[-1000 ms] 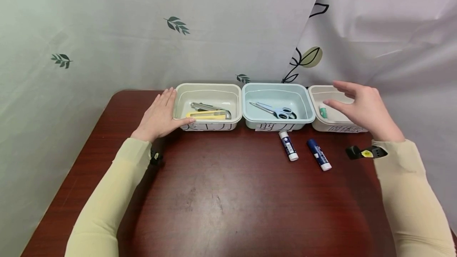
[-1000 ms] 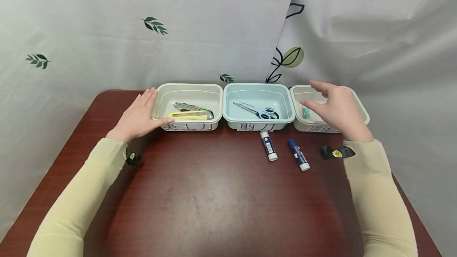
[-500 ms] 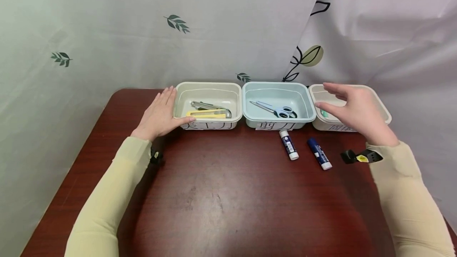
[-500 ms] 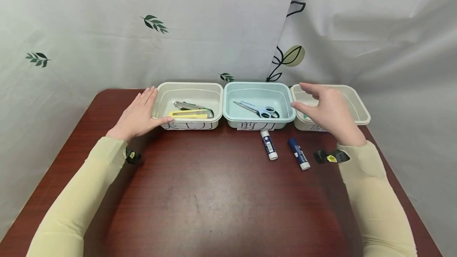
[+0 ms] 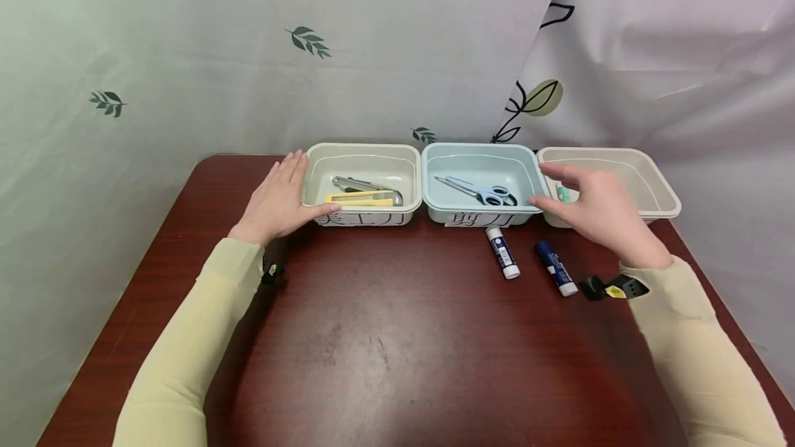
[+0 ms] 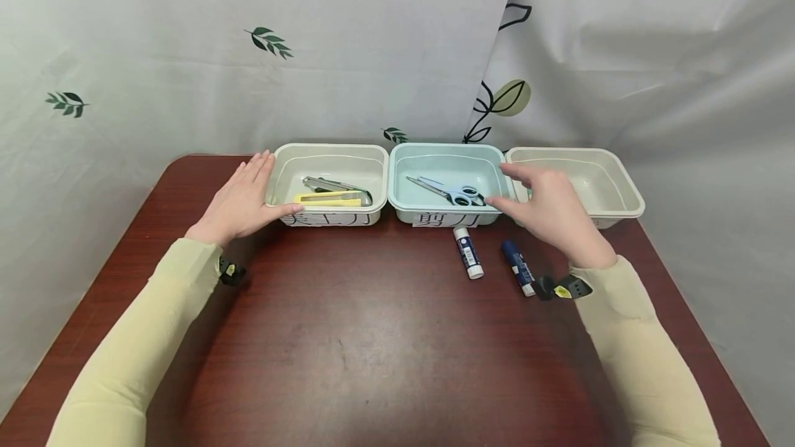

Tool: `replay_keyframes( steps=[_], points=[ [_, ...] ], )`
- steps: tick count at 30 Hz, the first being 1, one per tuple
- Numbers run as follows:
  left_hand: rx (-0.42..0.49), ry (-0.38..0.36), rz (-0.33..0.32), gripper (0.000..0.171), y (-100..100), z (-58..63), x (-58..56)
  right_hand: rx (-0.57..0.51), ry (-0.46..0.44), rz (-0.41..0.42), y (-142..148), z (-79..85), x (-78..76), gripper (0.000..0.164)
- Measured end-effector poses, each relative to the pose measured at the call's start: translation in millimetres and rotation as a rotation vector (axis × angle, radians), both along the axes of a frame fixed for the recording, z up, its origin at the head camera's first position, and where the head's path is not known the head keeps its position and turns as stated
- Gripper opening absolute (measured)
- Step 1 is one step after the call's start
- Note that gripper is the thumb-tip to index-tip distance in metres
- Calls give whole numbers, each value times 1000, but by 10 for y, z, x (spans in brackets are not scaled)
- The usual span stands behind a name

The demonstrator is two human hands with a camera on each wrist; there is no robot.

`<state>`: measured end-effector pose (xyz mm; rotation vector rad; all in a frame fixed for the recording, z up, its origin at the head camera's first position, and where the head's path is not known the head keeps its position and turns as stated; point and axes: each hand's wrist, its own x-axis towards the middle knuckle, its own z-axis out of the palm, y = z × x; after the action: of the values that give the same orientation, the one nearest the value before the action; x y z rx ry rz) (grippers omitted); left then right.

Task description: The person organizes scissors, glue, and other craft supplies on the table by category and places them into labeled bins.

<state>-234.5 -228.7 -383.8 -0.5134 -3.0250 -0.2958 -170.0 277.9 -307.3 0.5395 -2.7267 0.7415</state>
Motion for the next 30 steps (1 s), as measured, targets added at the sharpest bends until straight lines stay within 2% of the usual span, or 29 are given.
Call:
replay_keyframes(
  steps=[8, 15, 20, 30],
  points=[
    [-3, 5, -3, 122, -1, 6, 6, -34, -48, 25, -80, -116, 62, 50],
    [0, 5, -3, 122, -1, 11, 12, -27, -109, 16, -144, -205, 147, 52],
    [3, 5, 0, 122, -3, 7, 4, -39, -148, 44, -178, -271, 223, 53],
    [17, 12, -3, 121, 7, 12, 9, -24, -250, 38, -197, -493, 294, 55]
  ],
)
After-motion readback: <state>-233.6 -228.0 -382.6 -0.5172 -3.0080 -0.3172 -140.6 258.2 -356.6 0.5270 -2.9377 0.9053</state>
